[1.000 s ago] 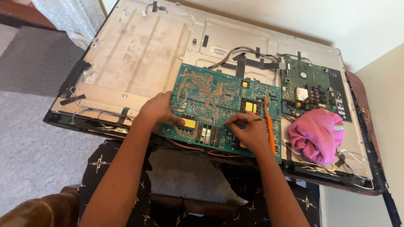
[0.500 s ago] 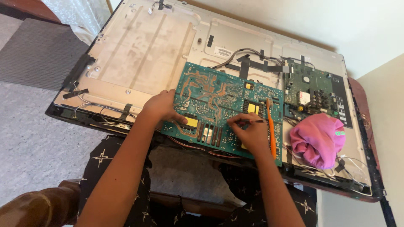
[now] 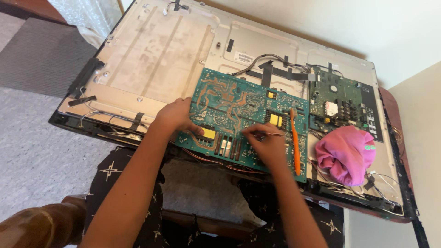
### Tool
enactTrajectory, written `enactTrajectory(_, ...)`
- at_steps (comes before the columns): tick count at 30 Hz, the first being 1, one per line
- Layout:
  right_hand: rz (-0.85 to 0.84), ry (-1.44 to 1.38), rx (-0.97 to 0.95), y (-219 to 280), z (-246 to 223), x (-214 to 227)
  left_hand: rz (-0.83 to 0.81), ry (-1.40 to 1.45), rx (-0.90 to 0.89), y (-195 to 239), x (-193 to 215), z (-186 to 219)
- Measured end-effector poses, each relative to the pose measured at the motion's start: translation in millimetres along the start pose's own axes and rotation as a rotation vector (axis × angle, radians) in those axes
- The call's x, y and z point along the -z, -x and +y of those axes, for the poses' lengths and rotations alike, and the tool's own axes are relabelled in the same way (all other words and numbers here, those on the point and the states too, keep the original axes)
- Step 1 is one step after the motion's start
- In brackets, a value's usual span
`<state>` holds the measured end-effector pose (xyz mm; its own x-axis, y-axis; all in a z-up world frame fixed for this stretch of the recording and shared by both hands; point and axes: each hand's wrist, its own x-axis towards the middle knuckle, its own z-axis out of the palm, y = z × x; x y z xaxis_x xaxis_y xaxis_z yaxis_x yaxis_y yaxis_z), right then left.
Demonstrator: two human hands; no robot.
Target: The person cleans a green circuit board using an orange toothbrush and a pink cloth. They scrub various components and traces on the board, then wipe the surface with the cloth.
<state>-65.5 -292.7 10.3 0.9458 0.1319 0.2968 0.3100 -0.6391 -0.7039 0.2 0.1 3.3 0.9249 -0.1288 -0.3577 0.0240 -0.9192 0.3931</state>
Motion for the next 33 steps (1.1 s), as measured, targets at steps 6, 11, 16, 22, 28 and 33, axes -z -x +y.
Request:
enactTrajectory(6, -0.029, 0.192, -0.047, -3, 0, 5, 0.019, 0.027, -0.010, 1, 0, 0)
enactTrajectory(11, 0.008, 0.078, -0.008, 4, 0, 11, 0.012, 0.024, -0.003, 0, -1, -2)
enactTrajectory(16, 0.081, 0.111, 0.054, -1, -8, -8, 0.003, 0.014, 0.004, 4, 2, 2)
enactTrajectory(22, -0.103, 0.163, -0.136, 0, -6, 19, 0.020, 0.011, -0.009, 1, 0, 0)
enactTrajectory(28, 0.121, 0.100, 0.088, -1, -6, -11, 0.008, -0.007, -0.003, 2, 1, 1)
enactTrajectory(33, -0.080, 0.019, -0.130, -2, -3, 12, 0.001, 0.004, -0.004, 0, 0, -1)
